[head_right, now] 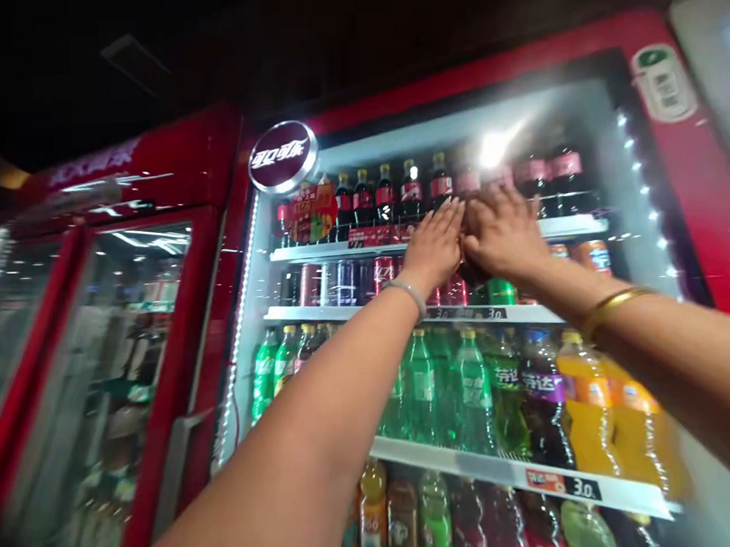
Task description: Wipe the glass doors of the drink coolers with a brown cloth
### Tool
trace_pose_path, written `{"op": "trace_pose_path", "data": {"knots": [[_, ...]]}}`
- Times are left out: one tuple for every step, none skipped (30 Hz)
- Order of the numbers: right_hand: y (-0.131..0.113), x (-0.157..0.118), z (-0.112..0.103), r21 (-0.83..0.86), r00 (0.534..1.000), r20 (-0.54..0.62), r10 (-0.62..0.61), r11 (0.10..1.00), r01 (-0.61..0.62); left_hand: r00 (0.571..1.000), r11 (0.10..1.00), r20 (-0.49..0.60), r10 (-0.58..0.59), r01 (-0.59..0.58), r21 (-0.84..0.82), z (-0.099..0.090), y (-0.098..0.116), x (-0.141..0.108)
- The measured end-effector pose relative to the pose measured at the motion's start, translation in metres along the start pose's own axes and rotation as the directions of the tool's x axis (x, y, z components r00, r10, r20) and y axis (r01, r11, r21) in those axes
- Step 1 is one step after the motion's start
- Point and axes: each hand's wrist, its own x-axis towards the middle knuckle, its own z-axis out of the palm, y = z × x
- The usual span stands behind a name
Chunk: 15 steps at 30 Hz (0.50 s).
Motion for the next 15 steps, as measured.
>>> {"op": "trace_pose_path", "data": {"knots": [[-0.001, -0.005, 0.005, -0.043, 0.999, 0.029, 0.037, 0.998, -0.035, 1.0, 0.999, -0.013, -0.022, 0.021, -0.027, 0.002, -0.003, -0.001], [-0.001, -0.011, 0.009, -0.068, 0.998, 0.056, 0.004, 0.998, 0.0, 0.999, 0.998, -0.015, -0.046, 0.045, -0.048, 0.003, -0.005, -0.002], [0.002, -0.017, 0.009, -0.084, 0.994, 0.103, -0.045, 0.995, 0.054, 0.998, 0.996, -0.009, -0.064, 0.063, -0.065, 0.002, -0.009, -0.003], [0.005, -0.023, 0.006, -0.09, 0.982, 0.154, -0.111, 0.988, 0.126, 0.998, 0.995, 0.005, -0.064, 0.065, -0.078, 0.001, -0.013, -0.004], [0.009, -0.025, 0.001, -0.093, 0.963, 0.211, -0.167, 0.977, 0.19, 0.999, 0.995, 0.023, -0.046, 0.048, -0.09, -0.001, -0.018, -0.005], [0.011, -0.023, -0.005, -0.098, 0.947, 0.262, -0.184, 0.971, 0.216, 0.999, 0.995, 0.041, -0.008, 0.013, -0.102, -0.002, -0.025, -0.006], [0.01, -0.018, -0.01, -0.111, 0.942, 0.294, -0.159, 0.974, 0.199, 0.998, 0.992, 0.053, 0.045, -0.038, -0.117, -0.003, -0.034, -0.008], [0.006, -0.01, -0.013, -0.132, 0.947, 0.304, -0.101, 0.98, 0.147, 0.993, 0.986, 0.055, 0.106, -0.098, -0.135, -0.002, -0.043, -0.01], [-0.002, -0.001, -0.011, -0.158, 0.956, 0.291, -0.024, 0.985, 0.073, 0.985, 0.975, 0.044, 0.165, -0.156, -0.155, -0.001, -0.052, -0.012], [-0.013, 0.01, -0.006, -0.182, 0.964, 0.263, 0.049, 0.983, 0.0, 0.979, 0.965, 0.026, 0.202, -0.194, -0.176, 0.0, -0.06, -0.016], [-0.026, 0.019, 0.002, -0.196, 0.968, 0.229, 0.101, 0.979, -0.056, 0.979, 0.96, 0.006, 0.202, -0.197, -0.198, 0.003, -0.068, -0.02], [-0.04, 0.026, 0.012, -0.201, 0.972, 0.202, 0.122, 0.976, -0.081, 0.987, 0.963, -0.007, 0.161, -0.158, -0.218, 0.005, -0.074, -0.024], [-0.054, 0.031, 0.021, -0.196, 0.976, 0.185, 0.117, 0.977, -0.08, 0.996, 0.968, -0.011, 0.089, -0.089, -0.236, 0.006, -0.08, -0.028], [-0.066, 0.033, 0.029, -0.182, 0.979, 0.179, 0.097, 0.981, -0.064, 1.0, 0.969, -0.005, 0.016, -0.017, -0.248, 0.006, -0.086, -0.032], [-0.077, 0.031, 0.034, -0.162, 0.981, 0.181, 0.063, 0.986, -0.033, 0.999, 0.967, 0.007, -0.034, 0.035, -0.253, 0.005, -0.093, -0.035]]}}
